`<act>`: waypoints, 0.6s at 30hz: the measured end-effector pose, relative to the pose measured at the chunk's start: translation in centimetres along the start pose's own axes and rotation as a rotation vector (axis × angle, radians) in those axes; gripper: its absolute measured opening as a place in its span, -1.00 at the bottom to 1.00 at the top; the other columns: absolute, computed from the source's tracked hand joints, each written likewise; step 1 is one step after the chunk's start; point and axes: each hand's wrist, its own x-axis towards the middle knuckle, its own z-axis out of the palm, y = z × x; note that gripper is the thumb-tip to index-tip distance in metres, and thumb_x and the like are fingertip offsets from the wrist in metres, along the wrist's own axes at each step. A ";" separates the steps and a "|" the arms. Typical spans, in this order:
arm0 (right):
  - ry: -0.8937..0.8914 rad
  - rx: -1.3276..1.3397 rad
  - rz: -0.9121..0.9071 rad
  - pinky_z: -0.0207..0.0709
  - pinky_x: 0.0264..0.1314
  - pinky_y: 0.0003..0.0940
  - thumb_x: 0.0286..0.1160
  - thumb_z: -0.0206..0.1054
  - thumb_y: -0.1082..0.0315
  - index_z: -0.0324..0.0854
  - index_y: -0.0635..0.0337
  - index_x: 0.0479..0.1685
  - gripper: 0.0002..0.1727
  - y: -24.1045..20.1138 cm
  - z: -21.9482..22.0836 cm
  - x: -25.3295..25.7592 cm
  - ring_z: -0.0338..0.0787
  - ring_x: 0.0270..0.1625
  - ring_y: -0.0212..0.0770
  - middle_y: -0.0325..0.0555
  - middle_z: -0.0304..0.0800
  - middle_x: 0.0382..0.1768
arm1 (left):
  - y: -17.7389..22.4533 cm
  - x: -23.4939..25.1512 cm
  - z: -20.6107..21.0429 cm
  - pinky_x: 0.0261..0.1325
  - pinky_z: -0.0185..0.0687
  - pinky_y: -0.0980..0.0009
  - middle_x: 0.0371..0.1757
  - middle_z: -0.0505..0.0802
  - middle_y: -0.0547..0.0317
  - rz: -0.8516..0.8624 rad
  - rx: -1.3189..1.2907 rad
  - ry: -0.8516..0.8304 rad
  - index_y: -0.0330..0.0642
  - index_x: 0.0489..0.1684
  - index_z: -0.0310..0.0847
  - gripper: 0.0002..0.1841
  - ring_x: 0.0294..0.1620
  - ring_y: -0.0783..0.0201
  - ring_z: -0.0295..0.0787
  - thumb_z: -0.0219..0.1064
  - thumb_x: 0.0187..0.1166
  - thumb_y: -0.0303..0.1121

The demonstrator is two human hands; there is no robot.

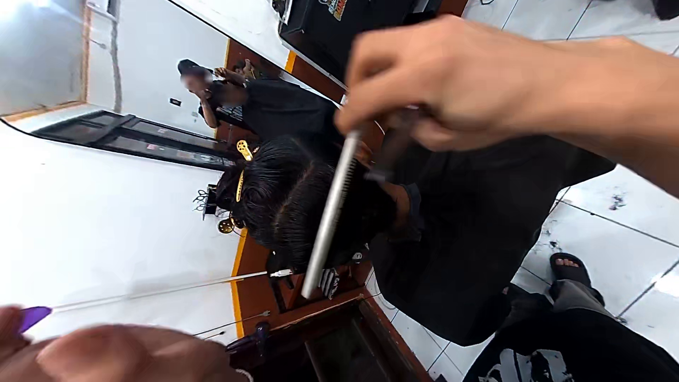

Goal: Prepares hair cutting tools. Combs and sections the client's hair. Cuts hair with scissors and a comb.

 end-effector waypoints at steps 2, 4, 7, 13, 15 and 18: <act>0.022 -0.043 0.025 0.58 -0.03 -0.21 0.55 0.23 0.48 0.79 0.00 0.21 -0.64 -0.1 0.9 2.4 0.74 0.02 -0.10 -0.02 0.73 -0.01 | 1.1 1.5 2.0 0.50 0.42 0.37 0.27 0.71 0.25 0.087 0.008 -0.104 -0.43 0.33 0.43 -0.64 0.37 0.50 0.57 0.22 0.73 -0.34; -0.039 -0.081 0.087 0.59 -0.13 0.00 0.48 0.26 0.53 0.79 0.02 0.16 -0.64 0.7 2.5 1.5 0.77 -0.05 0.03 0.04 0.73 0.04 | 1.4 2.6 2.7 0.61 0.41 0.16 0.38 0.70 0.14 0.205 0.039 -0.312 -0.26 0.14 0.58 -0.76 0.56 0.22 0.51 0.30 0.65 -0.34; -0.144 -0.131 0.171 0.54 -0.31 0.09 0.40 0.27 0.58 0.76 0.03 0.12 -0.62 2.5 4.1 -2.7 0.76 -0.22 0.10 0.07 0.72 -0.01 | 0.9 3.0 3.4 0.75 0.07 -0.10 0.40 0.75 0.03 0.339 0.160 -0.610 -0.05 0.00 0.75 -0.80 0.70 -0.11 0.34 0.34 0.65 -0.18; -0.096 -0.088 0.300 0.63 0.00 0.07 0.53 0.15 0.63 0.75 0.20 0.18 -0.62 3.8 0.7 -5.3 0.77 -0.02 0.08 0.15 0.69 0.14 | 3.3 3.2 9.7 0.66 -0.16 -0.40 0.73 0.51 0.10 0.679 0.408 -0.962 0.16 0.12 0.86 -0.63 0.84 -0.28 0.06 0.12 0.67 -0.04; 0.033 -0.056 0.253 0.60 0.03 -0.24 0.61 0.07 0.55 0.76 0.21 0.17 -0.64 3.4 -0.2 -3.9 0.73 0.00 -0.17 0.06 0.73 0.10 | 3.6 4.9 10.7 0.63 -0.10 -0.45 0.79 0.42 0.07 0.702 0.446 -0.939 0.09 0.24 0.80 -0.60 0.84 -0.30 0.07 0.10 0.71 -0.03; 0.155 0.050 0.218 0.54 -0.03 -0.57 0.73 0.07 0.41 0.73 0.16 0.16 -0.69 2.3 -0.1 -0.9 0.68 -0.06 -0.51 -0.20 0.78 -0.01 | 3.5 9.1 8.4 0.76 -0.02 -0.24 0.78 0.44 0.05 0.486 0.369 -0.858 0.00 0.45 0.70 -0.56 0.85 -0.11 0.11 0.17 0.75 -0.06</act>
